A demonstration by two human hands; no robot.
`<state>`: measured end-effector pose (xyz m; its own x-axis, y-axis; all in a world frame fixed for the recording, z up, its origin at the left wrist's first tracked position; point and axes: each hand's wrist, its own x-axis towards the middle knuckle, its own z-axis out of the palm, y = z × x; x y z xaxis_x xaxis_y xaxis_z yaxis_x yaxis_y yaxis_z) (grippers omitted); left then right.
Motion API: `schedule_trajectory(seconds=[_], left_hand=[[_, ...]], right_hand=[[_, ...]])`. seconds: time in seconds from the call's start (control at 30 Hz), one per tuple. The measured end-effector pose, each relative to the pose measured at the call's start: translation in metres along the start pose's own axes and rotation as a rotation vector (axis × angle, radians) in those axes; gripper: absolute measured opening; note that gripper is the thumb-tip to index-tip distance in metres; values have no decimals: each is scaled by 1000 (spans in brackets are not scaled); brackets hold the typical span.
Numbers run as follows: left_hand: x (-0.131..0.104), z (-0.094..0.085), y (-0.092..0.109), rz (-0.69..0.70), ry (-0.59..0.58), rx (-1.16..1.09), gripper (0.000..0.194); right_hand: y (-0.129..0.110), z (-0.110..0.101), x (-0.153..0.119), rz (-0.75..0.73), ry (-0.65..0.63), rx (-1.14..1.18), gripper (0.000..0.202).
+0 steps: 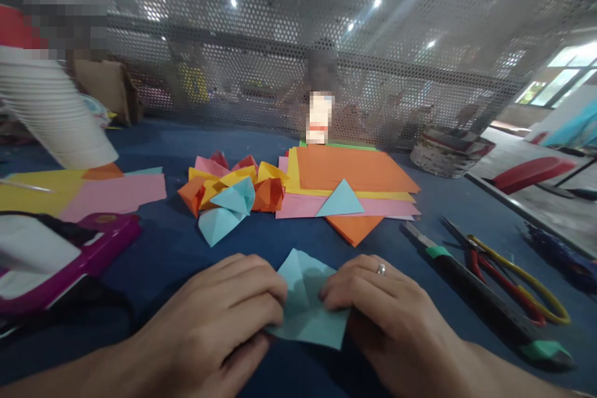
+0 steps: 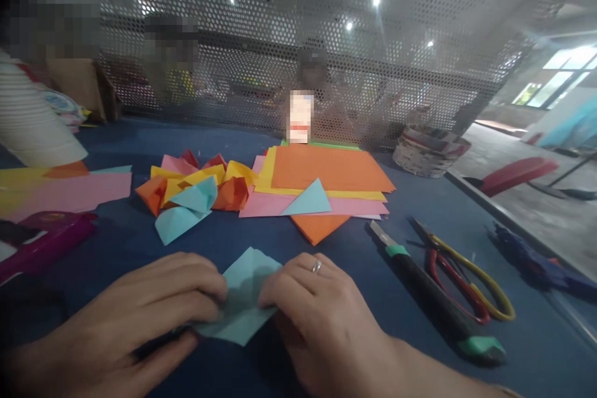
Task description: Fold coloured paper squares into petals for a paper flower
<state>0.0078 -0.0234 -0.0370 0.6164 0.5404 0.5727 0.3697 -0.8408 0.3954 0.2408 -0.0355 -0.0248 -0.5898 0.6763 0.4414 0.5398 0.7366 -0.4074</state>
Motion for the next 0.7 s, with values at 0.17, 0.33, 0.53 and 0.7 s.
schedule_trajectory(seconds=[0.17, 0.33, 0.53, 0.7], left_hand=[[-7, 4, 2, 136, 129, 80, 24], [-14, 10, 1, 235, 60, 189, 28], [-10, 9, 2, 134, 67, 118, 24], [-8, 6, -2, -238, -32, 46, 14]], right_hand=[[0, -6, 2, -113, -13, -143, 30], [-2, -7, 3, -76, -178, -188, 38], [-6, -7, 3, -98, -207, -181, 19], [-4, -7, 5, 27, -166, -112, 17]])
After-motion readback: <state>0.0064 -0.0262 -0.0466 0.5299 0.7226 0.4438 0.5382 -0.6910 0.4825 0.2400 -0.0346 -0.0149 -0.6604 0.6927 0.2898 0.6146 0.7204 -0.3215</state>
